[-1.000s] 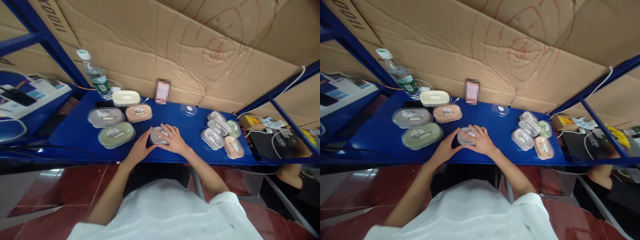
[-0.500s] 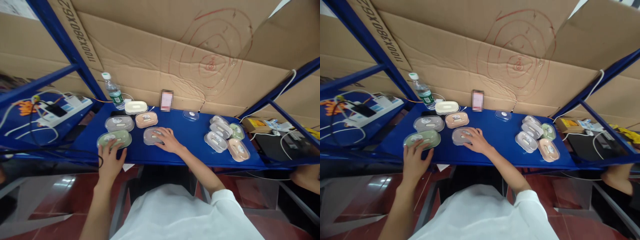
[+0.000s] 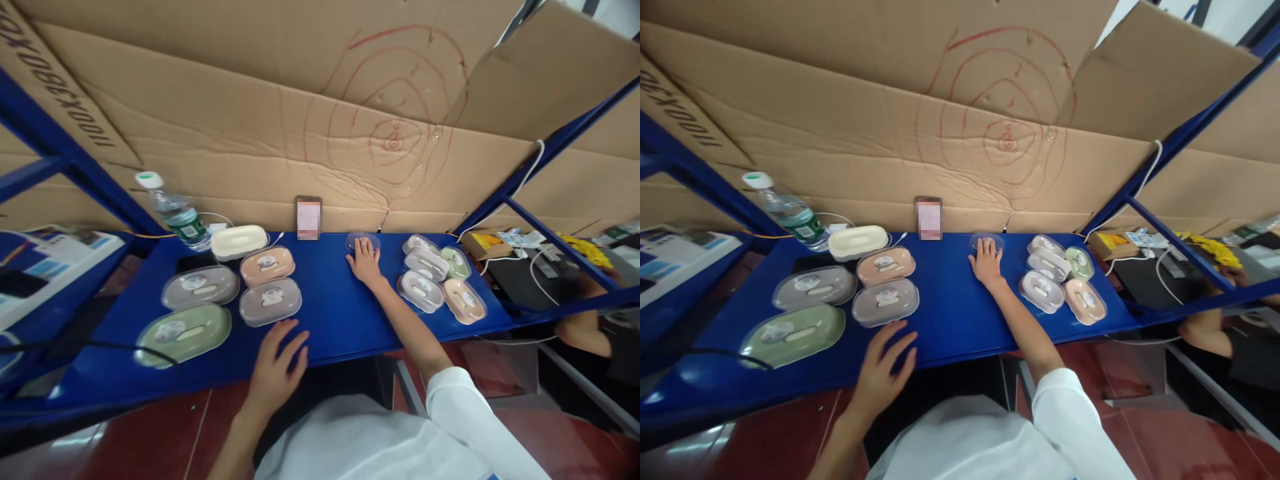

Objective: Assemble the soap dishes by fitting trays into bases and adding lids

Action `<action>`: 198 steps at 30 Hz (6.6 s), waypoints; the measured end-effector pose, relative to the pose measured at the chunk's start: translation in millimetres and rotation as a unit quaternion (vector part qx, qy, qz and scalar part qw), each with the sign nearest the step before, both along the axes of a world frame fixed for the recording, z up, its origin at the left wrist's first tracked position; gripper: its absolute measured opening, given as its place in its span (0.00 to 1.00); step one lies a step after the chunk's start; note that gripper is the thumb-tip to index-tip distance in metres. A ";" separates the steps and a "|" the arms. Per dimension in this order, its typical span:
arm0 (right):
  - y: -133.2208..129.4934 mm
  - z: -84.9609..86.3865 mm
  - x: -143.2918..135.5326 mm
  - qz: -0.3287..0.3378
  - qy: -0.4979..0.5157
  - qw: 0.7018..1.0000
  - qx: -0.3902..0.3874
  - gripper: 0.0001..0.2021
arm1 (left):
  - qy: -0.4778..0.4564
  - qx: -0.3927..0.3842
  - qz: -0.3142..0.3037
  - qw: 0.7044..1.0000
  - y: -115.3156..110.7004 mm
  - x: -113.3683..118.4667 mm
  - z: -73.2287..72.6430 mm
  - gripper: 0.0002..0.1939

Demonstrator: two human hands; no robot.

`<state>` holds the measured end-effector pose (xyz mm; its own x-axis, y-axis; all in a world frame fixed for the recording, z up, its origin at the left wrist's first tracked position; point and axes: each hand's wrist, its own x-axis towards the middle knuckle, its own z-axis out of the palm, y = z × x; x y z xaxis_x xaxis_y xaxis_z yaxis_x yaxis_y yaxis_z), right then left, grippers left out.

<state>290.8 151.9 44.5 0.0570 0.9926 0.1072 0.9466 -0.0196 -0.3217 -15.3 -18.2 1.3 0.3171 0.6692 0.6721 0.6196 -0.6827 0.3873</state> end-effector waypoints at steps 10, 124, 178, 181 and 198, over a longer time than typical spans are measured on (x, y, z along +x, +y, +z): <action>-152.7 29.9 100.9 0.036 0.032 0.987 0.155 0.25 | 0.130 -0.125 -0.054 0.982 53.9 58.9 -9.0 0.25; -88.2 -19.9 185.8 -0.277 0.027 0.959 0.056 0.29 | 0.184 -0.150 -0.007 0.971 11.4 43.7 -8.9 0.34; -32.8 -3.7 146.4 -0.180 -0.178 0.966 -0.056 0.49 | 0.178 -0.150 -0.007 0.973 12.0 45.8 -5.1 0.34; -37.2 3.8 150.5 -0.174 -0.174 0.966 -0.074 0.50 | 0.170 -0.144 -0.009 0.975 11.5 46.0 -6.0 0.35; 118.1 59.6 -231.7 0.441 -0.100 0.892 0.005 0.35 | 0.119 -0.175 -0.017 0.977 4.0 46.7 -18.1 0.39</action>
